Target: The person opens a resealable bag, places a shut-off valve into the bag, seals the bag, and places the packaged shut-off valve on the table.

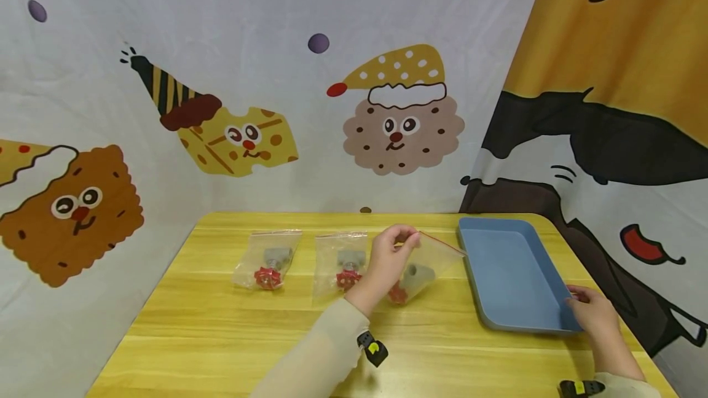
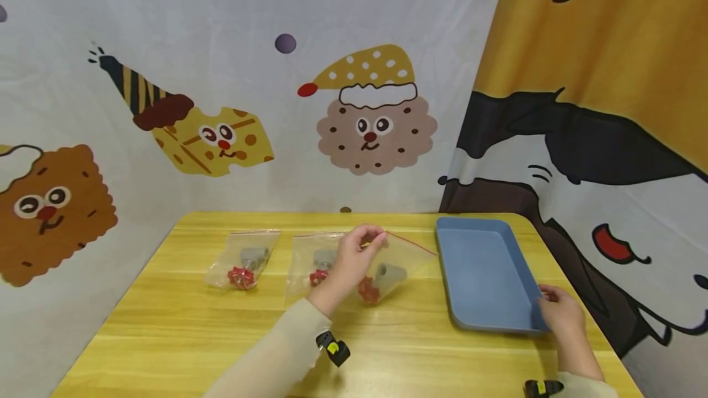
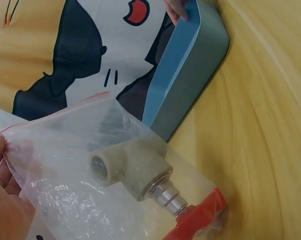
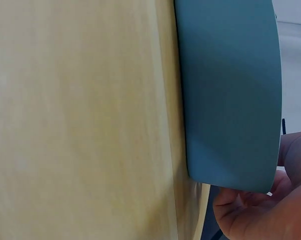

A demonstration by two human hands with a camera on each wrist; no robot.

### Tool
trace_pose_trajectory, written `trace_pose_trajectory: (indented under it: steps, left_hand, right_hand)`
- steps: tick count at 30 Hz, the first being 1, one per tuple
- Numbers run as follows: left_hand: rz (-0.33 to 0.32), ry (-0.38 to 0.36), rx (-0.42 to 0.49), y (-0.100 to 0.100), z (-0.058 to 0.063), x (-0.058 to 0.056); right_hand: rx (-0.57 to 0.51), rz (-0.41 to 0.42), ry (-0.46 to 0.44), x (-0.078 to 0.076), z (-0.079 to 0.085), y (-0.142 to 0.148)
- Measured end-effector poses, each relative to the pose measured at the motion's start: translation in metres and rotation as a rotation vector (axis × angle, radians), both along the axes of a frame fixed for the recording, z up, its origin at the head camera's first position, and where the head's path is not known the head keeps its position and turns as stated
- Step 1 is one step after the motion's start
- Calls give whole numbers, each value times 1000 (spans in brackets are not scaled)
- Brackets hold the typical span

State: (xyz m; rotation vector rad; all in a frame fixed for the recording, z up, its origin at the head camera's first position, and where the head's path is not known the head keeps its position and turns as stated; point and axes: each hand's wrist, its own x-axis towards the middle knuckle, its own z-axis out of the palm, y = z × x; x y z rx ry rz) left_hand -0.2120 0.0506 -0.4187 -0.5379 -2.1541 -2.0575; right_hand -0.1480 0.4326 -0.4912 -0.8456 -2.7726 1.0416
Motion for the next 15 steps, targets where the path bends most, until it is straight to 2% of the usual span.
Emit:
trace_pose_trajectory:
  steps: [6, 9, 13, 15]
  left_hand:
    - [-17, -31, -28, 4, 14, 17]
    - [1, -30, -55, 7, 3, 15]
    - [27, -23, -91, 10, -17, 5]
    - [29, -31, -112, 10, -21, 4]
  right_hand:
    - [-8, -21, 12, 2, -4, 1]
    - [-12, -28, 12, 1, -7, 2]
    - [-22, -48, 19, -2, -8, 2]
    - [-24, -58, 22, -2, -8, 1]
